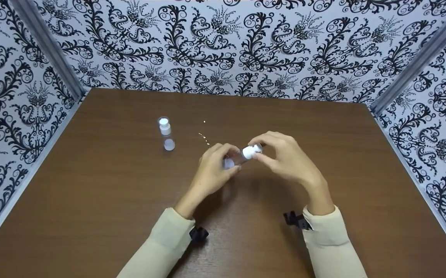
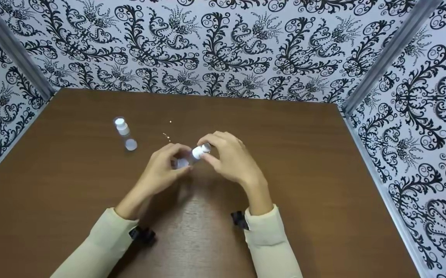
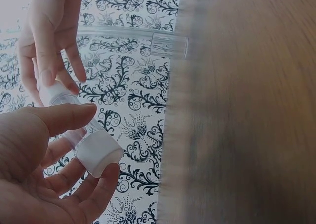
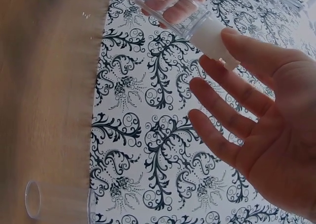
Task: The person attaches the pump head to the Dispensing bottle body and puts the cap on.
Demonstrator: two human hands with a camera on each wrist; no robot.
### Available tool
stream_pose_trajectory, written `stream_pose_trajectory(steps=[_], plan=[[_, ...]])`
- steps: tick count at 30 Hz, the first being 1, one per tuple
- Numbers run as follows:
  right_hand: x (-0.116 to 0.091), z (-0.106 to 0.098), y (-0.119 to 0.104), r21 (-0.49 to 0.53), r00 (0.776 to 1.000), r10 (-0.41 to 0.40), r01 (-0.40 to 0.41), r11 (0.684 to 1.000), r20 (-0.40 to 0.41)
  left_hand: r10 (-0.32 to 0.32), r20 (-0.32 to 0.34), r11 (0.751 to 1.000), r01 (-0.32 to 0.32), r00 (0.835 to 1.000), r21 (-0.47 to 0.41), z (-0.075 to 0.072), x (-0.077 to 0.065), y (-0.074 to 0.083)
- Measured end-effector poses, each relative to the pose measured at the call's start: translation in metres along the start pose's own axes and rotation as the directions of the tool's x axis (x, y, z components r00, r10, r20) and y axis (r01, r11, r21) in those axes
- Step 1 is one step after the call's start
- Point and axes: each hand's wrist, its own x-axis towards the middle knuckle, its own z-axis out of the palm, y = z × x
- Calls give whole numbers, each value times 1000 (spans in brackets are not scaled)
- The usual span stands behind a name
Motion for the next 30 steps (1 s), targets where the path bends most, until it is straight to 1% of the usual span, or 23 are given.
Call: stream_pose_trajectory(steps=[5, 9, 16, 19, 23, 28, 30], plan=[[1, 3, -2, 16, 998, 67, -67, 998, -6, -2, -1, 1000, 2, 1000, -1, 1, 0, -1], [1, 4, -2, 24, 995, 104, -103, 994, -11, -1, 0, 1000, 1, 1000, -5, 1, 0, -1], [0, 3, -2, 48, 993, 113, -112, 993, -20, 10, -8, 1000, -10, 1000, 0, 1, 0, -2], [-1, 1, -2, 45, 996, 87, -85, 995, -32, 17, -11, 1000, -18, 1000, -5, 2, 0, -2], [-1, -2, 0, 41, 999, 17, -15, 999, -37, 28, -20, 1000, -28, 999, -5, 1, 0, -1], [0, -3, 3, 36, 997, -70, 71, 997, -34, 14, -16, 1000, -15, 1000, -20, 1, 1, -1], [0, -3, 4, 39, 995, -91, 92, 995, -33, 9, -13, 1000, -9, 1000, -23, 1, 1, -1]])
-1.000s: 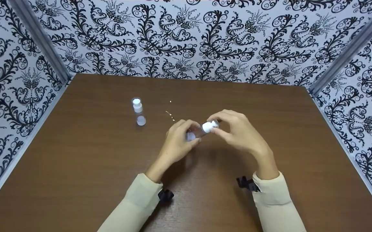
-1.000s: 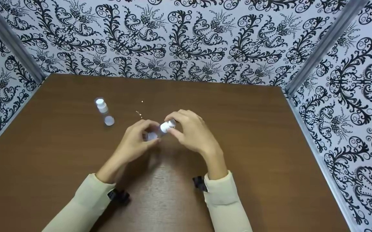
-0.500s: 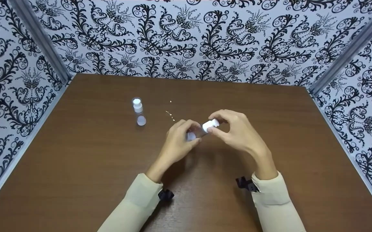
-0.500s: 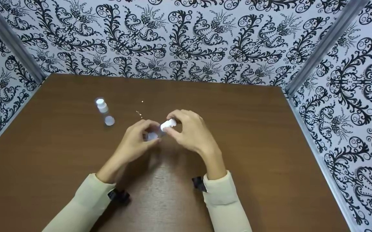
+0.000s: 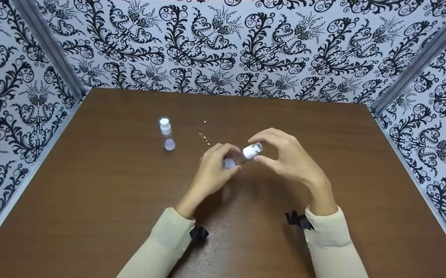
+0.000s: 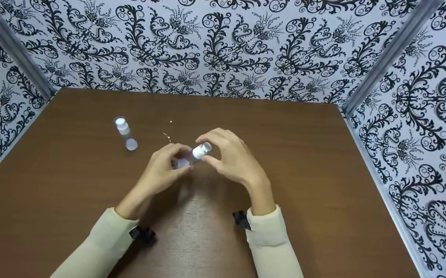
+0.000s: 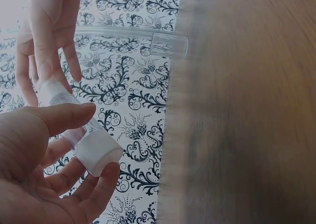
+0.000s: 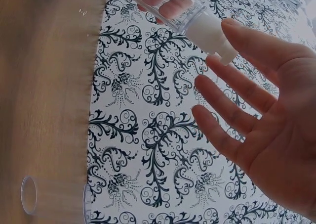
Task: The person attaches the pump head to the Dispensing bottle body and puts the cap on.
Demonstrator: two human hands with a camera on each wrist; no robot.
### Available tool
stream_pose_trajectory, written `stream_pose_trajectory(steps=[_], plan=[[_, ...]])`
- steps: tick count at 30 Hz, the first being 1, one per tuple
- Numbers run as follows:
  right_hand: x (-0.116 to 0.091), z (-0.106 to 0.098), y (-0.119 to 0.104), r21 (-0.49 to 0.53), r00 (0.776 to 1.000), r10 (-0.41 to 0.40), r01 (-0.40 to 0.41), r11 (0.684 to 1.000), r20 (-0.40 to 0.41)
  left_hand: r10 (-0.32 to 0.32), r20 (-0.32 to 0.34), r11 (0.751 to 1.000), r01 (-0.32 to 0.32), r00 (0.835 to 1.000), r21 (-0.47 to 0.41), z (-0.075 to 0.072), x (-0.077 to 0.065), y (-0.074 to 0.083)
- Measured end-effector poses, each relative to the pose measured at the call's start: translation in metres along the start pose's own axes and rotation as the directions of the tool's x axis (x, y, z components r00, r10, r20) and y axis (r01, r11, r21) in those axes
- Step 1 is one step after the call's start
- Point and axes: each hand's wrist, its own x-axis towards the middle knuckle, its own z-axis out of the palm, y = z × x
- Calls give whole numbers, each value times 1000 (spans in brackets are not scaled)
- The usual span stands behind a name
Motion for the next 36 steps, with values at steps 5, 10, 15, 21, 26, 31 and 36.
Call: stream_pose_trajectory(steps=[5, 10, 15, 21, 26, 31, 36], plan=[[0, -1, 0, 3, 1000, -17, 17, 1000, 17, 2, -2, 1000, -2, 1000, 9, 1, 0, -1], [0, 0, -1, 1, 999, -20, 20, 1000, 37, 12, -8, 1000, -12, 1000, 6, 1, 0, -2], [0, 1, 1, 6, 998, -39, 38, 999, 42, 2, 1, 1000, -2, 1000, 8, 1, 0, -1], [0, 3, 2, -11, 999, -29, 30, 1000, 38, -1, 4, 1000, 1, 1000, 13, 0, 0, 0], [0, 4, 0, -37, 1000, 5, -4, 999, 28, 2, 3, 1000, -2, 1000, 18, 0, -1, 0], [1, 6, -2, -44, 998, 64, -63, 997, 20, 7, 2, 1000, -7, 1000, 27, 0, -1, 0], [2, 8, -3, -52, 991, 130, -129, 990, 15, 15, -5, 999, -15, 1000, 33, 1, 0, 0]])
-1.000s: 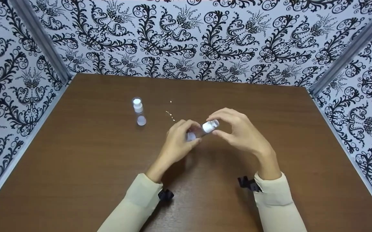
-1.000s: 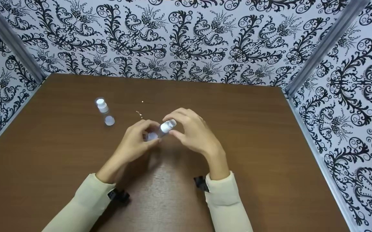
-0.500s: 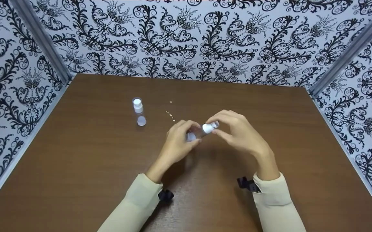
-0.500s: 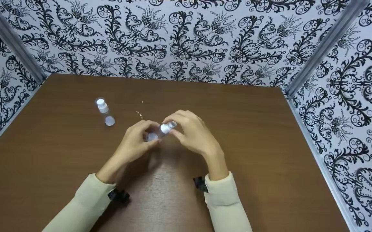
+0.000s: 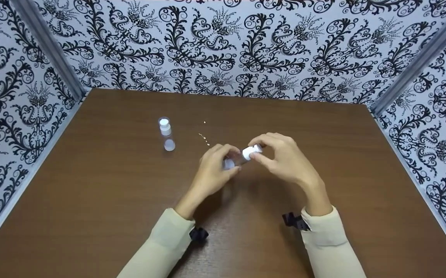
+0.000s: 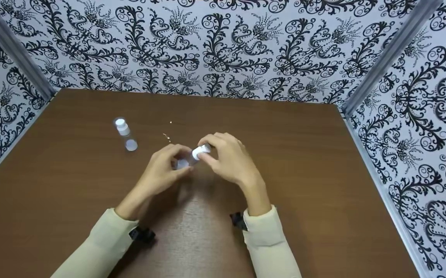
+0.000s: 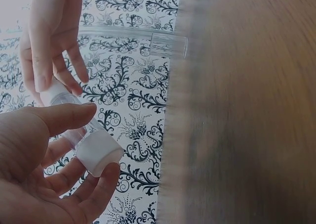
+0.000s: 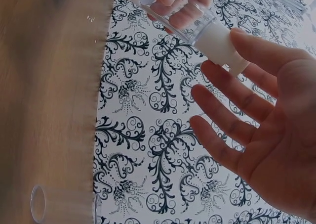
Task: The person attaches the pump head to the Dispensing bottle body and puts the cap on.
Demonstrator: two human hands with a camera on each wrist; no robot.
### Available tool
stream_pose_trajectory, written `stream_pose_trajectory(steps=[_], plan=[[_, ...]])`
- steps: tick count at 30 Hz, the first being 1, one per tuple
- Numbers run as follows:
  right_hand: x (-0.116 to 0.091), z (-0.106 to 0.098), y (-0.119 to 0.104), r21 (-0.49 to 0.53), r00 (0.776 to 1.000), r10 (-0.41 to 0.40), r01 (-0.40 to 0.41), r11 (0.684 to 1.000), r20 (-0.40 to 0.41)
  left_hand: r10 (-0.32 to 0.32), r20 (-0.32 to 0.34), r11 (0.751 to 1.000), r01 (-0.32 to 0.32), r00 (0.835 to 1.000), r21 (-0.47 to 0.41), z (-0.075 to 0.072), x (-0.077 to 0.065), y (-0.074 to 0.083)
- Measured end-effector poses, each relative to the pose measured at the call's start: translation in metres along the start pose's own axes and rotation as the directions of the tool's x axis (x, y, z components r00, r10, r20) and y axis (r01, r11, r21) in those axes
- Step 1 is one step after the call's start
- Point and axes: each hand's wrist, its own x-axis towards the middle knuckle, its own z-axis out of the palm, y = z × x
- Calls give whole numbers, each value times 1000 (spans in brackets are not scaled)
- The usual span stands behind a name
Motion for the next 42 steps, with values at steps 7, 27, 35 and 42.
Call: stream_pose_trajectory(steps=[7, 27, 35, 42], plan=[[0, 0, -1, 10, 1000, 28, -27, 1000, -13, -14, 14, 1000, 14, 1000, -5, -1, 0, 1], [-2, -11, 1, 19, 992, -126, 126, 992, -12, -34, 18, 999, 34, 999, -23, -1, 0, 0], [-2, -9, 3, 14, 989, -146, 145, 989, 7, -29, 18, 999, 30, 999, -24, -1, 0, 0], [-2, -6, 5, 11, 987, -157, 157, 988, 18, -19, 15, 999, 19, 1000, -29, 0, 1, 0]])
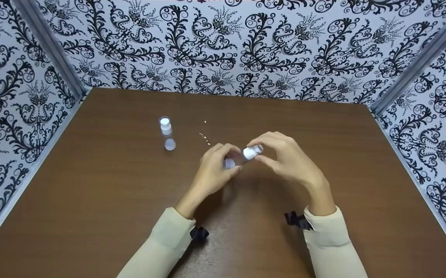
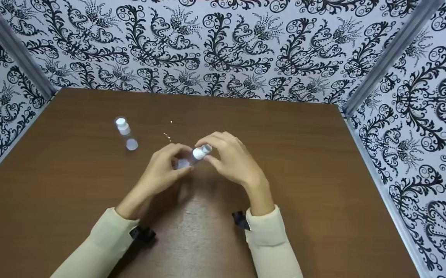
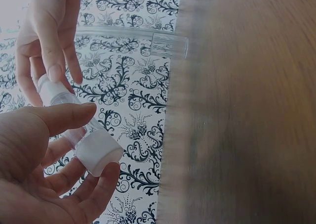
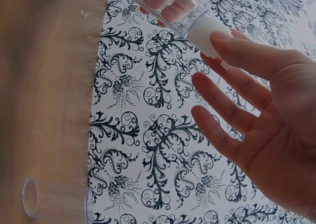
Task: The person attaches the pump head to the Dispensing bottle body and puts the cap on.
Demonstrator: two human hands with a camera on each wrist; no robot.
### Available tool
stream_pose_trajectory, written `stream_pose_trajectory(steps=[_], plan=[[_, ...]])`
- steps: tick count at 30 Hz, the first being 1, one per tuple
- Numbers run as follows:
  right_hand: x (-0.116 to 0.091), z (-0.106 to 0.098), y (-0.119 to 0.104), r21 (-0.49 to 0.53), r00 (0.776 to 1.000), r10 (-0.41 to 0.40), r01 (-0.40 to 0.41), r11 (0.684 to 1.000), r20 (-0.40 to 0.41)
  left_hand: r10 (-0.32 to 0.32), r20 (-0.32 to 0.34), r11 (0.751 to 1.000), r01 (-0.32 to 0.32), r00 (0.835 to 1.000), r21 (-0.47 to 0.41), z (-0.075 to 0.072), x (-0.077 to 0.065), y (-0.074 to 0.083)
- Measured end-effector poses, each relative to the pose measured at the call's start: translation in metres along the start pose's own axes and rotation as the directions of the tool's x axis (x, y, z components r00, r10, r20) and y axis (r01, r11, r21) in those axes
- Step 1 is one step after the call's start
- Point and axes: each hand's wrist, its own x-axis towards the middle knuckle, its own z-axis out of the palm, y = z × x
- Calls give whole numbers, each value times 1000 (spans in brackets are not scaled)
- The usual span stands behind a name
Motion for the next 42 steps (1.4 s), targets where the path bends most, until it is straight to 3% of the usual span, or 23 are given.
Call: stream_pose_trajectory(steps=[6, 26, 34, 42], plan=[[1, 1, -1, -8, 1000, 20, -20, 1000, 0, 4, -4, 1000, -4, 1000, 0, 0, 0, 0], [3, 5, -7, -31, 976, 217, -218, 976, -13, 7, 1, 1000, -7, 1000, 7, 1, -1, 1], [1, 3, -7, -30, 979, 203, -204, 979, -25, 6, 4, 1000, -6, 1000, 1, 1, -1, 1], [0, -3, -4, -10, 995, 97, -97, 995, -39, -2, 3, 1000, 2, 1000, -8, 1, -1, 0]])
